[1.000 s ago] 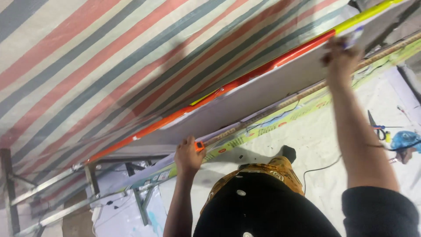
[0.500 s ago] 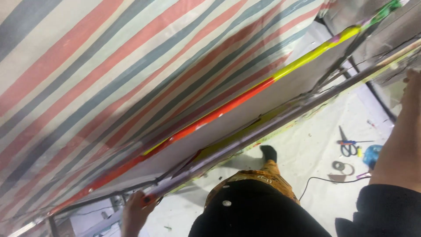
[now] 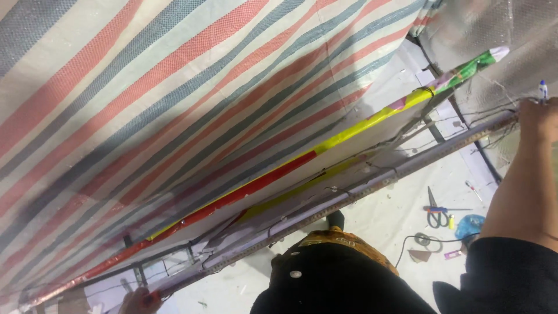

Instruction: Measuring and marking a large banner and its metal frame using a tape measure and a pen

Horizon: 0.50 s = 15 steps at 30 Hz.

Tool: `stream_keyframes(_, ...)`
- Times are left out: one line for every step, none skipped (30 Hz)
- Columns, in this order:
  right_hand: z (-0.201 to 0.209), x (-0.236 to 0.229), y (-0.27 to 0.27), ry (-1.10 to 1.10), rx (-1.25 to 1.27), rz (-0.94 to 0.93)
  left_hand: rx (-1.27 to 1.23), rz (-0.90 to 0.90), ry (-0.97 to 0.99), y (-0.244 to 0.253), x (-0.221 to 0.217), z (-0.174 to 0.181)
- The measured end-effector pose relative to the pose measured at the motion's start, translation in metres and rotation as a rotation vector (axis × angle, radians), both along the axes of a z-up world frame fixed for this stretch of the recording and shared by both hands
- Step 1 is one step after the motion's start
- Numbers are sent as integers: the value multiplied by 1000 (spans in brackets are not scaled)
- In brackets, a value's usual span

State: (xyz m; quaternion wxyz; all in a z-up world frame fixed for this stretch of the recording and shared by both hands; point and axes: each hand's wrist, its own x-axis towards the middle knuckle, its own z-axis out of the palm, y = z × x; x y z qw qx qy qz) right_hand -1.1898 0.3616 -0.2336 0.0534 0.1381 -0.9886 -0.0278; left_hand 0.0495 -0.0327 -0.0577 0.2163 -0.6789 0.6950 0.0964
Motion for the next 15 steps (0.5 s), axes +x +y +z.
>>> stream_keyframes(-14,-14,6,12,574,256,-124,-48,-3,6,1,-2)
stream_keyframes(-19,-17,8,14,574,265,-124,-39,-4,13,-8,7)
stream_keyframes(-23,-21,11,-55,61,46,-101,20,-43,16,-18,15)
stream_keyframes(-26,-24,15,-133,-464,-175,-78,79,-81,19,-28,23)
stream_keyframes(-16,-22,9,-131,-465,-175,-79,79,-79,23,-29,21)
stream_keyframes(-7,-18,4,-121,-409,-194,-172,65,7,29,-29,20)
stream_keyframes(3,-14,-1,-110,-354,-216,-267,49,94,32,-30,19)
stream_keyframes(-5,-20,1,-108,-356,-217,-268,47,96,34,-26,10)
stream_keyframes(-13,-26,1,-32,-352,-240,-383,-55,221,35,-22,2)
stream_keyframes(-21,-32,2,44,-347,-262,-500,-154,347,36,-18,-6)
stream_keyframes(-26,-37,3,46,-350,-263,-503,-155,348,28,-16,-4)
stream_keyframes(-32,-42,4,157,-340,-296,-309,-131,129,19,-15,-2)
stream_keyframes(-38,-46,3,268,-330,-327,-117,-100,-92,11,-13,1)
stream_keyframes(-38,-52,2,268,-332,-327,-119,-99,-91,22,-17,-1)
stream_keyframes(-38,-56,1,224,-346,-314,-319,-116,164,33,-21,-2)
